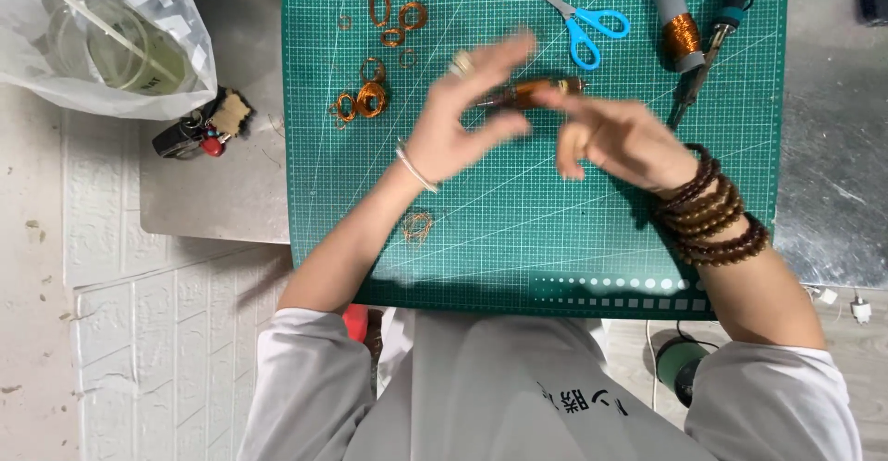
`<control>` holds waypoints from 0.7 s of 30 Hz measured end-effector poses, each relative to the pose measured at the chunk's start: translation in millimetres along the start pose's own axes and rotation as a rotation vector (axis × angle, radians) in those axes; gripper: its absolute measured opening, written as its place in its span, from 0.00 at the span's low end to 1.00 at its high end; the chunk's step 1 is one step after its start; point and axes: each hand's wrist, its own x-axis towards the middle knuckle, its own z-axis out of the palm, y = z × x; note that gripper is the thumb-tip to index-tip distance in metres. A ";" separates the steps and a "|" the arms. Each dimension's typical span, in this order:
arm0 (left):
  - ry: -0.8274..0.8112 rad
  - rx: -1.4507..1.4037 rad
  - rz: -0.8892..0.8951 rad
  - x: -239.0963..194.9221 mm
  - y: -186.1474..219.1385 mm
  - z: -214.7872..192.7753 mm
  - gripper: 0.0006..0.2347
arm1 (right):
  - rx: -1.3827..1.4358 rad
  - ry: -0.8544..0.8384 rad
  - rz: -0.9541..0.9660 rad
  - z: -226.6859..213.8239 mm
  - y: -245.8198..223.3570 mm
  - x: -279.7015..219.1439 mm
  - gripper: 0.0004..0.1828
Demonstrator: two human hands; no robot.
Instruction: Assembling and adjusting fine wires on a small electromagnetic coil component
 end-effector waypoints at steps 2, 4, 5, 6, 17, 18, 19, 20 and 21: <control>-0.013 0.029 0.090 -4.8 -2.8 15.8 0.17 | 0.016 -0.067 -0.012 -4.3 19.2 -6.9 0.39; -0.024 0.061 0.184 -8.4 4.0 20.0 0.13 | 0.029 -0.139 -0.025 -3.8 25.1 -8.6 0.37; -0.032 0.081 0.194 -9.2 12.4 16.4 0.09 | 0.084 -0.167 0.016 -1.3 21.1 -6.8 0.39; -0.041 0.101 0.205 -9.8 20.8 12.8 0.07 | 0.139 -0.194 0.057 1.1 16.9 -5.2 0.40; 0.083 0.002 0.107 -21.9 2.1 6.0 0.04 | 0.123 -0.023 0.014 -8.3 13.8 -6.1 0.32; 0.108 0.024 0.086 -26.1 -10.7 4.9 0.04 | -0.048 0.117 0.002 -12.5 10.4 -8.8 0.25; 0.107 0.024 0.084 -21.7 -15.9 -2.2 0.04 | -0.046 0.117 0.001 -16.2 8.1 -10.9 0.25; 0.128 0.164 0.028 -17.4 -21.1 -9.1 0.03 | -0.298 0.330 -0.015 -19.9 5.8 -13.3 0.16; 0.147 0.302 -0.028 -13.3 -25.9 -15.6 0.02 | -0.549 0.546 -0.025 -22.8 3.5 -16.4 0.08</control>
